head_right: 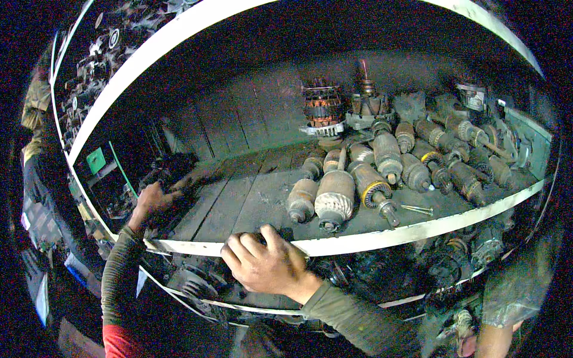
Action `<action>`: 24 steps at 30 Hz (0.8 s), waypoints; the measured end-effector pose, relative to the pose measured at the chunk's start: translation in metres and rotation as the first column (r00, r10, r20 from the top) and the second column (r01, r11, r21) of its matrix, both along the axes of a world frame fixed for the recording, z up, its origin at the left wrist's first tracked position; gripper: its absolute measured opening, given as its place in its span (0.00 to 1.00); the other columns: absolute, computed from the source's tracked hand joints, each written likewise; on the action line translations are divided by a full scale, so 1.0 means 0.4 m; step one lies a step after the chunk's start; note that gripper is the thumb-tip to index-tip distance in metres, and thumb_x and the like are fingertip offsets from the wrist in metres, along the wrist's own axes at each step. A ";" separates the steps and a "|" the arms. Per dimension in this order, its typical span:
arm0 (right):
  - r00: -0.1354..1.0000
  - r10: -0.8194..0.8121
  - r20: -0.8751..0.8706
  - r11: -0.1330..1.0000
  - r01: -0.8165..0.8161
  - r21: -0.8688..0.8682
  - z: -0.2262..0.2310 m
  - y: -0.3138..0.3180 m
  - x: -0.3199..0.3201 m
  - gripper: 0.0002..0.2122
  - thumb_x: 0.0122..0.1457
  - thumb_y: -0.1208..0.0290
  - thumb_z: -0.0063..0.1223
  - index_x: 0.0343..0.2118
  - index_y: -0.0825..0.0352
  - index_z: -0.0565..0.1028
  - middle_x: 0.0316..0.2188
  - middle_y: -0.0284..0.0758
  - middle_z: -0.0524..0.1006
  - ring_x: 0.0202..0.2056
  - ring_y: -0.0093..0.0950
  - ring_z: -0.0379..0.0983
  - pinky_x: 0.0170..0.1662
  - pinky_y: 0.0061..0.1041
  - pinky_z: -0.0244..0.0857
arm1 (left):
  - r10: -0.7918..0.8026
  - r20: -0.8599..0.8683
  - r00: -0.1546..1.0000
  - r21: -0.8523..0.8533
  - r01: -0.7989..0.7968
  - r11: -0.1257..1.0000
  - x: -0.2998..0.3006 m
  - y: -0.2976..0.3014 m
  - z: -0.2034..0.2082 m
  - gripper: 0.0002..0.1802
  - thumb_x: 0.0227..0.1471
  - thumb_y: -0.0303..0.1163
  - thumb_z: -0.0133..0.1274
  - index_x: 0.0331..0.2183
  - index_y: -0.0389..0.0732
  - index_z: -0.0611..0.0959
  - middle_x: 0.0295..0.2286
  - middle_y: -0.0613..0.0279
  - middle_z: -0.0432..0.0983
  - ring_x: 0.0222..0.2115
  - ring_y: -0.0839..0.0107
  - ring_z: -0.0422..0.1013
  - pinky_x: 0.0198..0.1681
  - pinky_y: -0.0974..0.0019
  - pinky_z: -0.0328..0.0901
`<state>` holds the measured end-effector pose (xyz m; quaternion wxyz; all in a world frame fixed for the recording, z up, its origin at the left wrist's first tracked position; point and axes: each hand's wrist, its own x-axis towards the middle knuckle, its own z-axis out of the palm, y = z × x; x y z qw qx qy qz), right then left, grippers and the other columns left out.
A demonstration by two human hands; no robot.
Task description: The person sorts through various used automotive parts on a metal shelf, picking up and inspecting items such as alternators, starter motors, and shock absorbers. They move parts around, examine them closely, and place them back on the shelf.
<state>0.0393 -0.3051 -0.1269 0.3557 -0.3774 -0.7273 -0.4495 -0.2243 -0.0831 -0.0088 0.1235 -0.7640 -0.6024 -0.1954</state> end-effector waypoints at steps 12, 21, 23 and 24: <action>0.894 0.216 -0.393 0.939 -0.301 -0.169 0.084 -0.063 -0.011 0.20 0.45 0.77 0.61 0.44 0.68 0.74 0.46 0.45 0.71 0.47 0.47 0.70 0.49 0.41 0.67 | -0.456 0.095 0.885 -0.039 0.461 0.886 0.150 -0.191 0.057 0.35 0.51 0.56 0.59 0.50 0.37 0.81 0.43 0.41 0.79 0.47 0.47 0.75 0.51 0.54 0.69; 0.978 -0.202 0.042 0.732 0.179 -0.657 0.314 0.157 0.078 0.14 0.53 0.68 0.53 0.40 0.70 0.80 0.43 0.50 0.78 0.47 0.47 0.75 0.51 0.43 0.69 | -0.578 0.259 0.774 -0.045 0.607 0.793 0.137 -0.364 -0.058 0.40 0.48 0.59 0.61 0.48 0.31 0.81 0.36 0.36 0.80 0.41 0.48 0.78 0.47 0.54 0.70; 0.939 -0.305 0.155 0.580 0.313 -0.752 0.341 0.178 0.095 0.13 0.51 0.67 0.51 0.34 0.67 0.83 0.39 0.47 0.82 0.42 0.45 0.79 0.47 0.43 0.73 | -0.585 0.270 0.765 0.006 0.606 0.795 0.155 -0.376 -0.067 0.39 0.45 0.56 0.65 0.46 0.31 0.81 0.34 0.37 0.81 0.38 0.48 0.79 0.45 0.54 0.71; 0.904 -0.363 0.227 0.520 0.399 -0.756 0.347 0.175 0.110 0.13 0.51 0.67 0.51 0.34 0.67 0.83 0.39 0.48 0.81 0.43 0.45 0.79 0.47 0.42 0.73 | -0.577 0.292 0.763 0.006 0.602 0.798 0.164 -0.379 -0.070 0.38 0.44 0.56 0.65 0.45 0.30 0.82 0.33 0.37 0.81 0.38 0.48 0.79 0.44 0.54 0.71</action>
